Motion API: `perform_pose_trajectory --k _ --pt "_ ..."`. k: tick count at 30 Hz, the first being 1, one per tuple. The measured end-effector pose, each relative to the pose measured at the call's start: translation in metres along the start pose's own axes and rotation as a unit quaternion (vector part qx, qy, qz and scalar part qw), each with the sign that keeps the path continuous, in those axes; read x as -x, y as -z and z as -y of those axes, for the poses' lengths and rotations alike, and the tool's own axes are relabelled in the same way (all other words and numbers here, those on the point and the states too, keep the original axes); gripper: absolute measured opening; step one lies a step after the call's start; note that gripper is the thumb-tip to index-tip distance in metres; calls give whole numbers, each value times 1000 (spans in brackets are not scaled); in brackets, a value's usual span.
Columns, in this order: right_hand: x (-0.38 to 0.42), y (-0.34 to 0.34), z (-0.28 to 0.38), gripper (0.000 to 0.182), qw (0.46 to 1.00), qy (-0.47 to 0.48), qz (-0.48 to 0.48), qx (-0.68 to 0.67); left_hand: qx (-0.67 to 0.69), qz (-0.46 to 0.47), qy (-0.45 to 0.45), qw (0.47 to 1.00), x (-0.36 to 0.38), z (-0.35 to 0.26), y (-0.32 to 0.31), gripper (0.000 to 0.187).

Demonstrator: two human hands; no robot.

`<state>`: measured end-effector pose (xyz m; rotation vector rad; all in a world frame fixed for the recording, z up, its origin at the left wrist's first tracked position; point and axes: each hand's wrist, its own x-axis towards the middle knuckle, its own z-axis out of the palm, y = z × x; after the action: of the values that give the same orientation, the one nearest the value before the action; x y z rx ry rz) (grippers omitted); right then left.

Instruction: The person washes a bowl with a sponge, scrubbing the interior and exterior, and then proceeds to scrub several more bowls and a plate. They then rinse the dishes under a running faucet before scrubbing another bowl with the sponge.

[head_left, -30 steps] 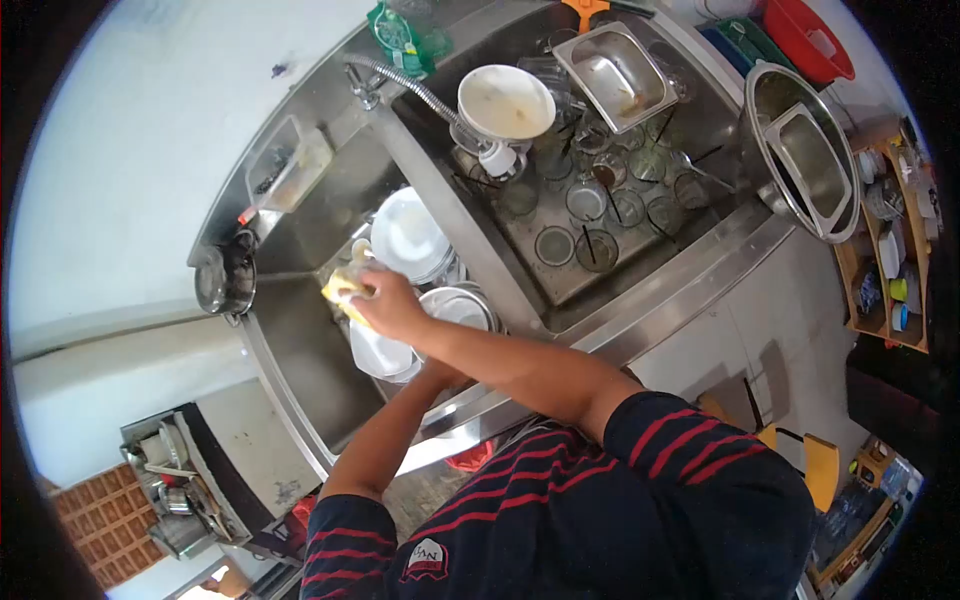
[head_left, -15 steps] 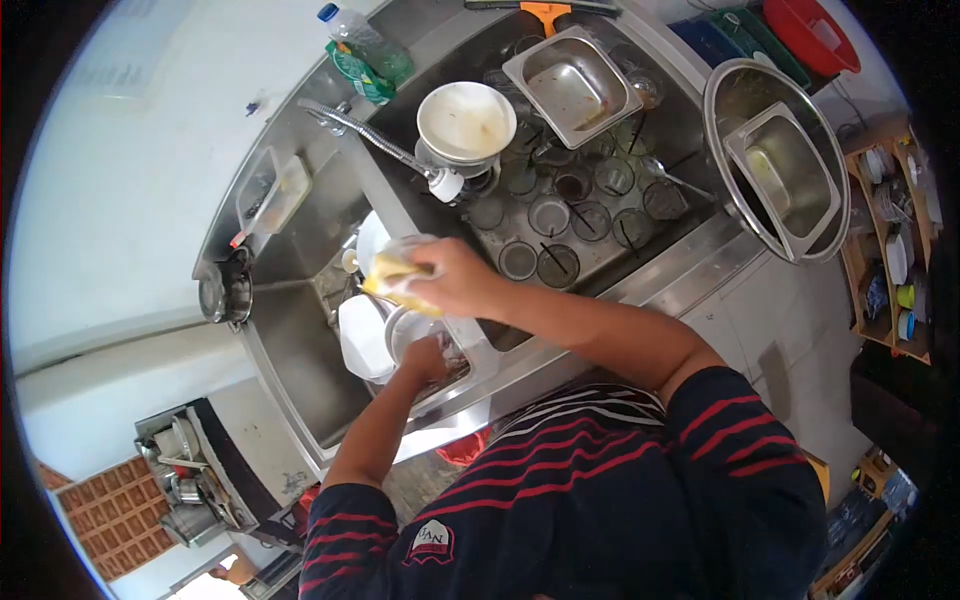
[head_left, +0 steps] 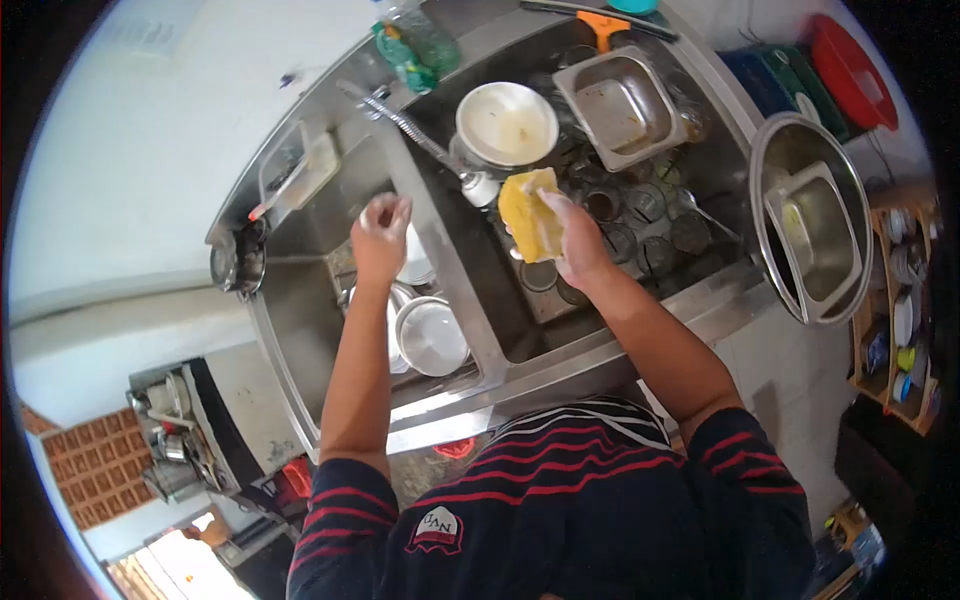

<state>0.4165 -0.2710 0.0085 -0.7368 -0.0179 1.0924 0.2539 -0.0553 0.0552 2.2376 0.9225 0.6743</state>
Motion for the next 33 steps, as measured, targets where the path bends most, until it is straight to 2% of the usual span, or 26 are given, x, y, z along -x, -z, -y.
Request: perform_pose_trajectory --k 1,2,3,4,6,7,9,10,11,12,13,14,15,17,18,19,20,22,23,25,26,27,29,31,33 --pt "1 -1 -5 34 999 -18 15 -32 47 5 27 999 -10 -1 -2 19" --pt "7 -7 -5 35 997 -38 30 -55 151 12 68 986 -9 -21 -4 21" --pt "9 -11 -7 35 997 -46 38 -51 175 79 79 978 -7 -22 -4 26" --pt "11 -14 -8 36 992 -85 72 -56 239 152 127 951 -1 -36 -3 36" --pt "15 -22 -9 36 979 -157 122 -49 296 270 75 913 22 -31 -11 67" --pt "15 -28 -10 36 978 -163 119 -44 285 300 71 907 33 -38 -9 55" --pt "21 -37 -21 36 978 -198 44 48 309 331 125 883 56 -48 -3 57" --pt "17 -34 -36 37 975 -210 52 43 315 327 142 880 70 -41 -1 57" --pt "15 -32 -50 37 972 -225 49 46 328 278 164 888 82 -30 2 58" --pt "13 -38 -61 37 978 -165 61 115 339 229 182 894 91 -20 4 58" --pt "14 -41 -72 38 975 -105 73 183 343 223 193 891 104 -8 11 58" --pt "13 -41 -80 38 959 -87 41 265 308 174 218 910 116 4 21 56" --pt "12 -47 -75 38 958 -82 37 274 274 128 232 924 118 13 28 54" --pt "16 -60 -59 37 945 -70 43 317 295 16 249 922 127 16 52 51" --pt "8 -55 -50 30 931 20 5 363 297 23 259 919 128 37 63 51" --pt "-2 -50 -36 22 930 91 -55 352 297 29 270 915 132 64 70 51" --pt "-14 -45 -18 19 944 84 -123 293 303 33 268 914 139 88 73 51" --pt "-51 -13 6 27 950 83 -225 202 232 59 300 924 151 126 68 48" --pt "-70 -3 9 27 948 89 -226 204 237 61 295 924 157 133 61 48" --pt "-101 13 11 30 936 6 -273 223 91 121 286 946 163 139 55 43" --pt "-114 20 8 30 936 14 -273 223 -1 118 250 961 162 131 53 40" --pt "-127 25 1 31 935 -15 -275 224 1 116 245 963 163 124 49 40" --pt "-156 42 -10 33 934 -46 -273 224 28 -8 183 983 169 110 44 40" --pt "-176 48 -12 27 851 37 -295 432 66 -15 194 979 172 91 49 39" --pt "-178 39 -8 22 862 41 -292 413 94 27 234 967 177 75 57 36"
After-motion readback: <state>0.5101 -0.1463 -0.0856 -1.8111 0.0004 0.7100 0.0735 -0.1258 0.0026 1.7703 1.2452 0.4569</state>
